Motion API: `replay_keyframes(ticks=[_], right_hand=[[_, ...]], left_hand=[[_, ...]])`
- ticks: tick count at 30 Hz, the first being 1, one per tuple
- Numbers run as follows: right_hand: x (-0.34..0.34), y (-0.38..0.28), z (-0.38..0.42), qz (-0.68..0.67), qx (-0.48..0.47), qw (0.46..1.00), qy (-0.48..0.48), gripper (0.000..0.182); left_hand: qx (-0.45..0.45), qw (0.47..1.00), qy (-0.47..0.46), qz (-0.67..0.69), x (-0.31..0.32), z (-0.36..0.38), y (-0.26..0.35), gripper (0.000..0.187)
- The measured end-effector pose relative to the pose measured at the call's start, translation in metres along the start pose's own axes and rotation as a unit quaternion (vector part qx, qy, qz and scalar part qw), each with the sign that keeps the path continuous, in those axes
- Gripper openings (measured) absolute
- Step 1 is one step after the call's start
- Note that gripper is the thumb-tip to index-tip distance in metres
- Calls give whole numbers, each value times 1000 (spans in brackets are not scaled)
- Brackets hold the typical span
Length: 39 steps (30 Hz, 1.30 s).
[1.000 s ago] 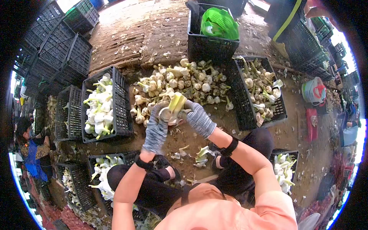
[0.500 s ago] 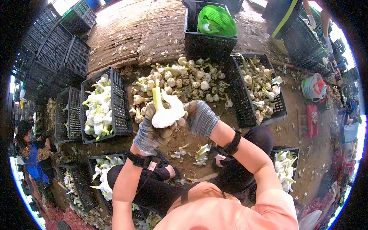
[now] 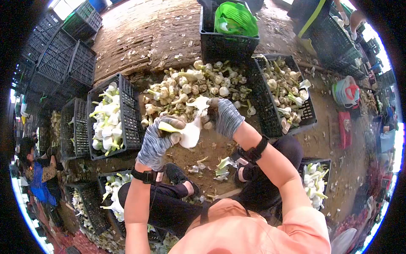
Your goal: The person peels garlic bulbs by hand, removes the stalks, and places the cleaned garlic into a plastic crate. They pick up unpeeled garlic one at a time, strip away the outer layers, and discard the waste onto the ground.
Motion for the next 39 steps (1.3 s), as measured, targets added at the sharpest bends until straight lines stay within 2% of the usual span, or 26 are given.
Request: replay_keyframes(ticks=[2, 3, 4, 5, 6, 7, 8, 10, 11, 13, 14, 16, 17, 18, 20, 23, 24, 26, 29, 32, 33, 34, 36, 37, 38, 39], right_hand=[[-12, 10, -8, -15, 58, 998, -16, 21], [-4, 10, -5, 109, 34, 988, 99, 21], [-14, 19, -10, 156, 22, 986, 63, 19], [-11, 18, -11, 341, -72, 935, -58, 17], [-7, 20, -8, 506, -162, 829, -176, 16], [-16, 28, -8, 478, -230, 799, -284, 20], [3, 19, 11, 370, -16, 905, -211, 25], [-10, 10, 23, 204, 40, 953, -220, 31], [-5, 4, 27, 205, 43, 952, -222, 31], [24, -32, 46, 267, -280, 833, -396, 42], [25, -34, 34, 478, -316, 714, -403, 39], [21, -10, 20, 491, -12, 785, -378, 43], [17, -2, 16, 723, -52, 592, -353, 48], [4, 8, 12, 846, 2, 433, -312, 58], [2, 20, 2, 850, 4, 441, -288, 54], [17, 2, -2, 742, -116, 642, -156, 46], [11, 7, -9, 714, -224, 655, -108, 41], [12, 23, -11, 397, -86, 910, -80, 34], [19, 31, -12, 245, -99, 963, -55, 28], [10, 8, -19, 174, -146, 968, -105, 22], [14, -5, -22, -146, -49, 972, -178, 17], [13, -20, -22, -117, -101, 969, -195, 17], [11, -37, -20, 3, -86, 984, -158, 20], [16, -39, -10, 238, -160, 950, -126, 26], [-8, -18, -26, 456, -119, 863, -181, 33], [-3, -10, -24, 696, -132, 672, -218, 37]], left_hand=[[-38, 997, -52, 46, 5, 2, -4, 43], [-42, 986, -60, 153, 8, 3, -9, 38], [-46, 963, -66, 258, 9, 1, -15, 34], [-79, 936, -50, 340, 6, -3, -25, 42], [-88, 917, -36, 387, 3, -5, -27, 37], [-95, 906, -26, 412, 0, -7, -28, 36], [-101, 893, -16, 439, -2, -9, -30, 35], [-168, 849, 47, 499, -11, -8, -42, 34], [-182, 814, 55, 549, -16, -16, -58, 30], [-183, 801, 73, 566, -27, -24, -76, 28], [-187, 788, 88, 580, -28, -25, -76, 26], [-186, 783, 102, 584, -25, -24, -73, 26], [-190, 779, 112, 587, -22, -24, -69, 25], [-193, 775, 122, 589, -22, -25, -67, 24], [-215, 767, 132, 590, -26, -26, -75, 26], [-227, 772, 149, 575, -20, -24, -66, 24], [-228, 770, 149, 576, -17, -24, -63, 24], [-243, 760, 138, 587, -12, -24, -61, 24], [-251, 747, 161, 595, -4, -26, -69, 23], [-233, 762, 167, 581, -11, -25, -66, 22], [-225, 756, 164, 592, -14, -26, -69, 21], [-224, 755, 166, 594, -15, -26, -71, 21], [-230, 765, 188, 571, -16, -26, -71, 21], [-230, 765, 189, 571, -16, -26, -72, 21], [-225, 783, 198, 546, -17, -26, -72, 21], [-219, 799, 206, 520, -18, -27, -72, 22]])
Point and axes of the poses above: each hand's wrist, its own z-axis away from the middle knuckle, its own x-axis out of the palm, y = z × x, the point moved 4 cm from there along -z, towards the middle knuckle, and after that the axes turned 13 degrees about -x, right-handed, at the moved point
